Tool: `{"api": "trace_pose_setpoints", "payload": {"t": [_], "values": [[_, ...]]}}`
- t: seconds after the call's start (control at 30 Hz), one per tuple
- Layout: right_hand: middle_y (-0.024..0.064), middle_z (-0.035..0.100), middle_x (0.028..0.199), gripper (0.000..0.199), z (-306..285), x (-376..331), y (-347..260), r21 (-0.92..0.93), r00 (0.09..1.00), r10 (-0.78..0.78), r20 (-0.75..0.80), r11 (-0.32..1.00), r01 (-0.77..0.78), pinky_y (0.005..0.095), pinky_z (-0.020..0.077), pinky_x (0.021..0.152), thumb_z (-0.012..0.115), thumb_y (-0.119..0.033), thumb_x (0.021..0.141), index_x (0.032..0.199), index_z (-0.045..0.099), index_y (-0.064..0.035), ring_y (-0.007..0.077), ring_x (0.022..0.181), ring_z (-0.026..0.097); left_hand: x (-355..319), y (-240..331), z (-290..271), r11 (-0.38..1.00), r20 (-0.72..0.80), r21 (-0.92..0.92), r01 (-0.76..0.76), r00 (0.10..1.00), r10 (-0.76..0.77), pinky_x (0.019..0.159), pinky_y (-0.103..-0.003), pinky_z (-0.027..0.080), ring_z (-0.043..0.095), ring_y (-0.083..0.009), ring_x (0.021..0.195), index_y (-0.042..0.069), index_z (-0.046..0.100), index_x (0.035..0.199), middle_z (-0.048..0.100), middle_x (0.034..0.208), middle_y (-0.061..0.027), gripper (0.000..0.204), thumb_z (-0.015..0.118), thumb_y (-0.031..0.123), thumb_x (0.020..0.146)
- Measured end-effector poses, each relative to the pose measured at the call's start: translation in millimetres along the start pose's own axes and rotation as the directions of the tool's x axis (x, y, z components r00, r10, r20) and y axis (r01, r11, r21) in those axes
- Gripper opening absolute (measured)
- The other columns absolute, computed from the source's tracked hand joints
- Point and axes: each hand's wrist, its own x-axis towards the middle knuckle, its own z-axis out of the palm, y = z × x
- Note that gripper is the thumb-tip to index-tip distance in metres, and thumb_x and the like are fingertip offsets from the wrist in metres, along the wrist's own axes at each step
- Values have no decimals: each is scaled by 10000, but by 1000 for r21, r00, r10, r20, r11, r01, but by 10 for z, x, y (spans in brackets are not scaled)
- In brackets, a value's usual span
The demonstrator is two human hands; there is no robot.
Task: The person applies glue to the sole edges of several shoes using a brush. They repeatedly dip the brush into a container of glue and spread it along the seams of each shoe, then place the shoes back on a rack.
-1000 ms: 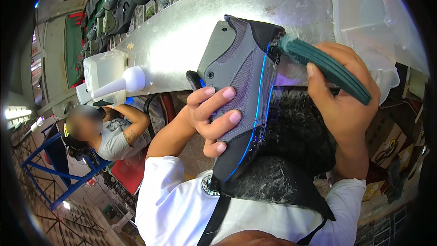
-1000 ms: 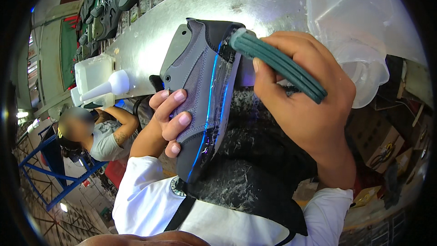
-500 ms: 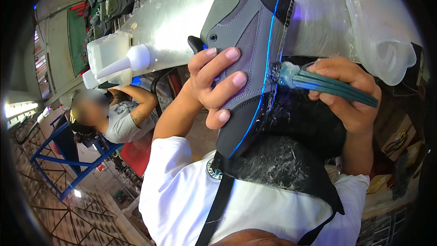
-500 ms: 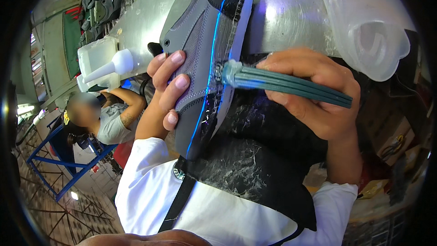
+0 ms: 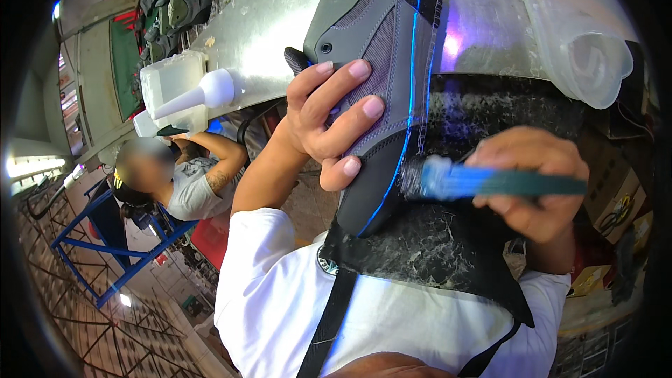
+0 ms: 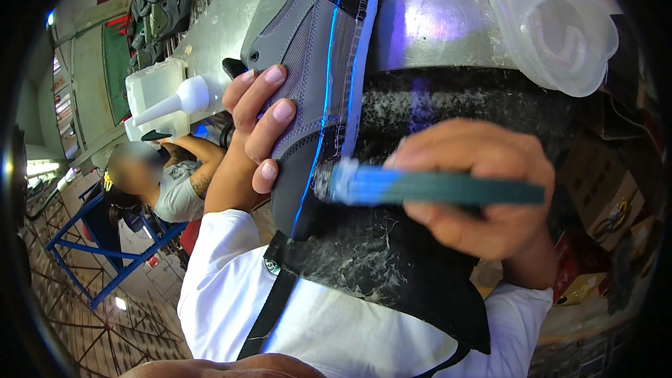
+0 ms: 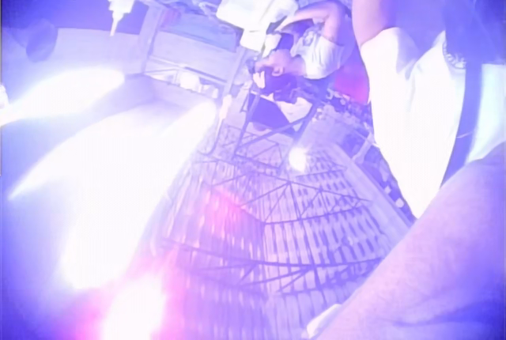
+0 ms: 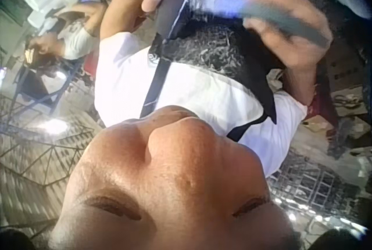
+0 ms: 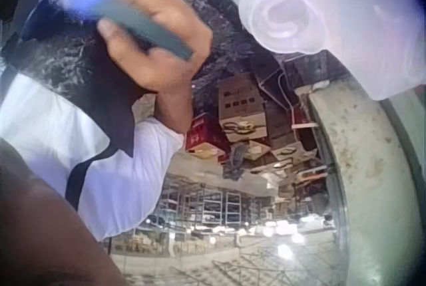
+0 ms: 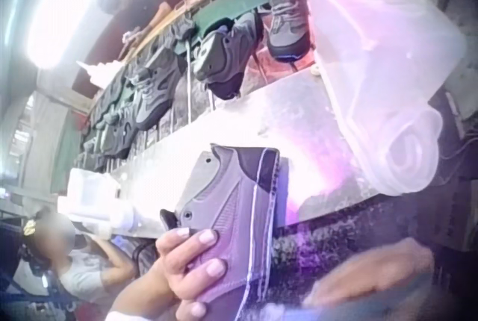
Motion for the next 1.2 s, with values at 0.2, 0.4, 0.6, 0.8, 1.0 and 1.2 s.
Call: {"api": "trace_pose_setpoints", "payload": {"t": [0.2, 0.4, 0.6, 0.8, 1.0, 1.2], "values": [[213, 728, 1024, 182, 4, 25, 72, 64, 926, 239, -292, 971, -230, 282, 580, 690, 714, 79, 840, 1017, 671, 86, 175, 764, 717, 49, -13, -52, 1000, 43, -25, -12, 999, 13, 878, -586, 466, 678, -433, 1003, 175, 246, 1374, 604, 1248, -171, 514, 552, 209, 963], [225, 732, 937, 206, -55, 8, 81, -113, 995, -5, -104, 994, -7, 353, 606, 738, 769, 16, 796, 968, 667, 65, 268, 817, 746, 121, -22, -61, 999, 67, -36, -19, 998, 22, 869, -582, 478, 678, -436, 1004, 170, 254, 1356, 610, 1246, -178, 501, 558, 188, 958], [225, 726, 916, 266, 56, -67, -43, -37, 992, 5, -127, 999, -10, 384, 631, 701, 785, 2, 765, 988, 656, 68, 327, 797, 750, 174, -63, -23, 999, 59, -19, -41, 997, 42, 850, -589, 490, 676, -440, 1001, 170, 266, 1319, 613, 1251, -186, 468, 561, 177, 955], [193, 720, 916, 321, 124, -72, -131, -142, 988, -134, -78, 982, 122, 376, 655, 633, 782, 31, 742, 1015, 618, 66, 328, 759, 753, 254, -76, -55, 999, 100, -30, -43, 994, 46, 833, -590, 500, 677, -440, 986, 162, 286, 1274, 631, 1232, -197, 437, 573, 188, 945], [229, 693, 887, 260, 204, -147, -205, -199, 982, -161, -98, 970, 140, 320, 602, 558, 737, -175, 901, 1010, 619, 29, 257, 667, 720, 372, -55, -101, 999, 143, -45, -5, 990, 12, 820, -585, 510, 672, -444, 982, 146, 306, 1258, 649, 1214, -223, 446, 598, 181, 923], [233, 687, 932, 261, 177, -154, -369, -163, 992, -118, -52, 981, 108, 304, 587, 545, 735, -180, 896, 1005, 630, 32, 243, 665, 715, 504, -52, -143, 997, 181, -69, 31, 983, -18, 829, -586, 512, 664, -436, 995, 120, 337, 1244, 645, 1223, -245, 483, 639, 145, 869]]}}
